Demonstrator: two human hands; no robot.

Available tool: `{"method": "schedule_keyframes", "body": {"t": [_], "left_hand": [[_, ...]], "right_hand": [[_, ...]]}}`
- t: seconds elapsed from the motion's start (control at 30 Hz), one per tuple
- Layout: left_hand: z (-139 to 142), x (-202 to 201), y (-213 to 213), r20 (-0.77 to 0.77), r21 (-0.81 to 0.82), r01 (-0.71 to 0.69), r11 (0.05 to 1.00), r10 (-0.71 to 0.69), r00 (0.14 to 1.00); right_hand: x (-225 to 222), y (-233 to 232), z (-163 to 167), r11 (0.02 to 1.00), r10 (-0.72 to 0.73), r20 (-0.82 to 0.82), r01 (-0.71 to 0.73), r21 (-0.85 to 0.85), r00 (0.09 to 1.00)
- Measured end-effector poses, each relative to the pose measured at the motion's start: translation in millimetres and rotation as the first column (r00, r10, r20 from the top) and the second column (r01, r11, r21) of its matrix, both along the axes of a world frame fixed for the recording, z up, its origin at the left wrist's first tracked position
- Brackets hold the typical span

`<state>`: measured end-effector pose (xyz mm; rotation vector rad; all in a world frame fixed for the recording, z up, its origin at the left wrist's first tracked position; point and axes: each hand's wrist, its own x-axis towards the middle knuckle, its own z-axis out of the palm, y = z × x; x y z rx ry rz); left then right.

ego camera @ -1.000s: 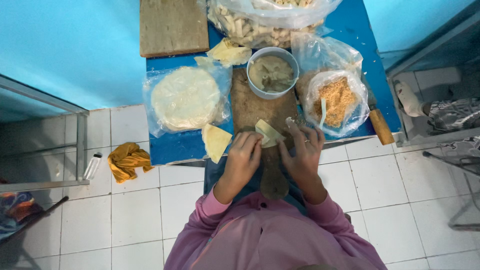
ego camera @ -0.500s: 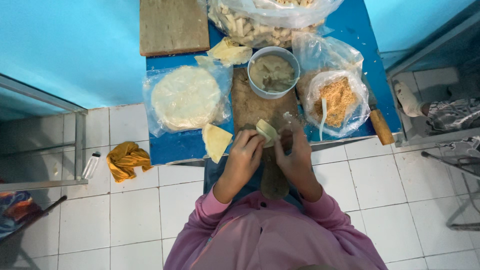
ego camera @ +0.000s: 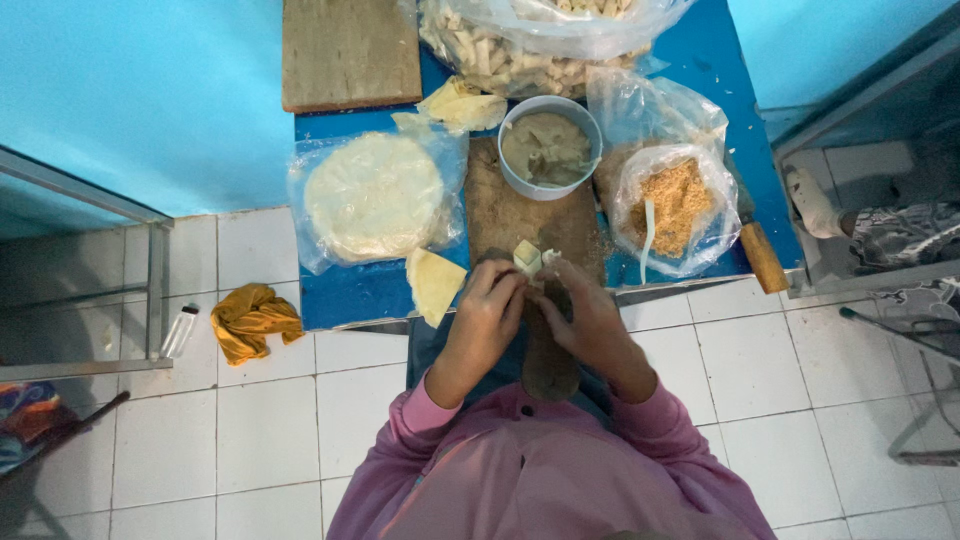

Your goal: The person folds triangular pastry wrappers into cones, spoons filling from a bowl into each wrapper, and presses the edges closed, placing the finished filled pastries aside. They repeat this cycle, occasionally repositioning wrappers and the filling bowl on the cutting board.

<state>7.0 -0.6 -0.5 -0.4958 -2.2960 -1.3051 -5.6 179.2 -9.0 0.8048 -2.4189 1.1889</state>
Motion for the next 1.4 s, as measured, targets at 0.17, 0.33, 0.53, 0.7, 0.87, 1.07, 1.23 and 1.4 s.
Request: {"method": "schedule_keyframes", "body": {"t": [0.17,0.33,0.53,0.7,0.87,1.07,1.23,1.4], "left_hand": [[11,-1,-9,0.01,-0.037,0.08,0.996,-0.08,0.997],[18,-1,-17,0.012,-0.068,0.146,0.987,-0.145,0.989],[11,-4,-11,-0.008,-0.057,0.099,0.993,-0.099,0.995],[4,-10,-9,0.036,-0.039,0.045,0.998,-0.044,0.998],[4,-14,-8,0.012,-0.072,0.032,0.997,-0.032,0.999],[12,-11,-8,-0.015,-0.109,0.039,0.993,-0.041,0.999],[17,-12,-12,-0.02,-0.108,0.11,0.988,-0.113,0.993],[13,-17,-9,-0.016,-0.115,0.065,0.991,-0.068,0.998]], "right_hand": [[-12,12,19,0.971,0.21,-0.093,-0.196,0.139,0.973],[-25,13,15,0.965,0.222,-0.084,-0.207,0.159,0.971],[-32,16,5,0.978,0.203,-0.116,-0.196,0.073,0.972],[-35,13,5,0.996,0.094,0.276,-0.087,-0.036,0.956],[-39,5,7,0.992,0.124,-0.127,-0.123,0.018,0.984],[-35,10,16,0.971,0.222,-0.129,-0.208,0.115,0.966],[-36,9,22,0.971,0.199,-0.152,-0.174,0.161,0.968],[-43,7,22,0.988,0.149,0.124,-0.153,0.02,0.981]]}}
